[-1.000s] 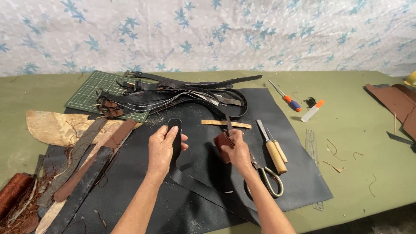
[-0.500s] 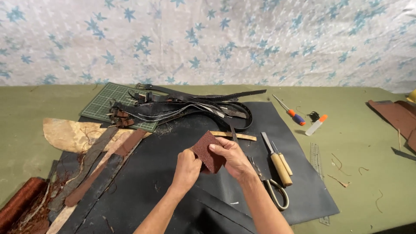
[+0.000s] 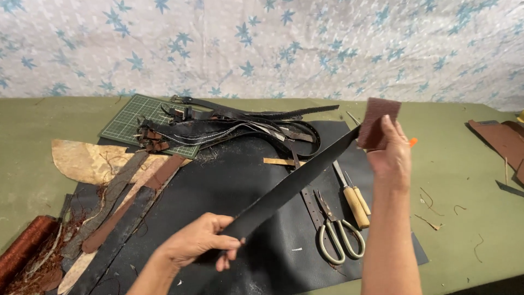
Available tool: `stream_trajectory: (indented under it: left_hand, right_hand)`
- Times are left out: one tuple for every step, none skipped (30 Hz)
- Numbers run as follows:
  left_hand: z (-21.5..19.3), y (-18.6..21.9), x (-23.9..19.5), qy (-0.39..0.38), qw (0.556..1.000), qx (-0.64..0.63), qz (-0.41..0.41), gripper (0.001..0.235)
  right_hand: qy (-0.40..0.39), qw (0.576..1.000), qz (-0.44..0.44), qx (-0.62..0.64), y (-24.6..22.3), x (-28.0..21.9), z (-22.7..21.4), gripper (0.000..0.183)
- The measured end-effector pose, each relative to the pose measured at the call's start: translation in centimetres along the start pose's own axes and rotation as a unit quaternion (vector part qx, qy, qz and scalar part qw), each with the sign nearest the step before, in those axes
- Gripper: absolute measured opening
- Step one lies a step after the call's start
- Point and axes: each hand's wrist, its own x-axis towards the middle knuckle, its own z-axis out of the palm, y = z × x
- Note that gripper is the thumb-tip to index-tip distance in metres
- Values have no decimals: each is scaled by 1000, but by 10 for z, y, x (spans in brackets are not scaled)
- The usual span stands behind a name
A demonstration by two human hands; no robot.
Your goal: Sanding the edges of leather strips to smooth them out using sandpaper and trimming excess with scissors.
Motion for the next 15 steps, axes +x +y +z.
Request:
stream_trajectory:
  left_hand:
    - [-6, -3, 0, -1, 1000, -1, -2, 16]
    - [-12, -5, -1, 50, 998, 37, -7, 17]
    - [-18, -7, -1, 101, 992, 76, -10, 23]
    - [-29, -19, 4, 100, 992, 77, -11, 23]
    - [-40, -31, 9, 131, 983, 115, -56, 23]
    - [-52, -43, 14, 162, 970, 152, -100, 27]
    - [-62, -54, 18, 162, 970, 153, -100, 27]
    - [-73, -65, 24, 190, 962, 139, -137, 29]
    - [-81, -83, 26, 218, 952, 121, -180, 32]
    - [-81, -92, 24, 218, 951, 117, -185, 32]
    - [-82, -96, 22, 228, 952, 112, -172, 32]
    - [-83, -100, 21, 237, 952, 108, -158, 33]
    - [-83, -101, 20, 238, 952, 110, -158, 33]
    - [-82, -102, 19, 239, 954, 100, -148, 31]
    - [-82, -103, 18, 239, 957, 89, -140, 29]
  right_hand:
    - [2, 1000, 1, -1, 13, 16, -17, 33]
    - [-53, 996, -28, -69, 25, 31, -35, 23]
    - [-109, 983, -57, -136, 36, 47, -51, 17]
    - [-107, 983, -57, -135, 50, 37, -57, 17]
    - [-73, 957, -77, -269, 65, 28, -61, 20]
    - [-36, 912, -95, -398, 79, 19, -66, 24]
    - [-36, 912, -95, -397, 97, 12, -70, 24]
    - [-37, 916, -53, -395, 115, 5, -75, 25]
    - [-36, 917, -5, -397, 135, -7, -85, 26]
    - [-36, 916, 1, -400, 155, -24, -84, 26]
    - [-80, 889, 13, -451, 174, -39, -79, 30]
    - [-125, 857, 24, -499, 193, -55, -74, 35]
    - [-125, 858, 24, -497, 212, -71, -70, 35]
    - [-220, 812, 55, -537, 231, -87, -67, 45]
    - [-311, 754, 87, -572, 249, -104, -63, 55]
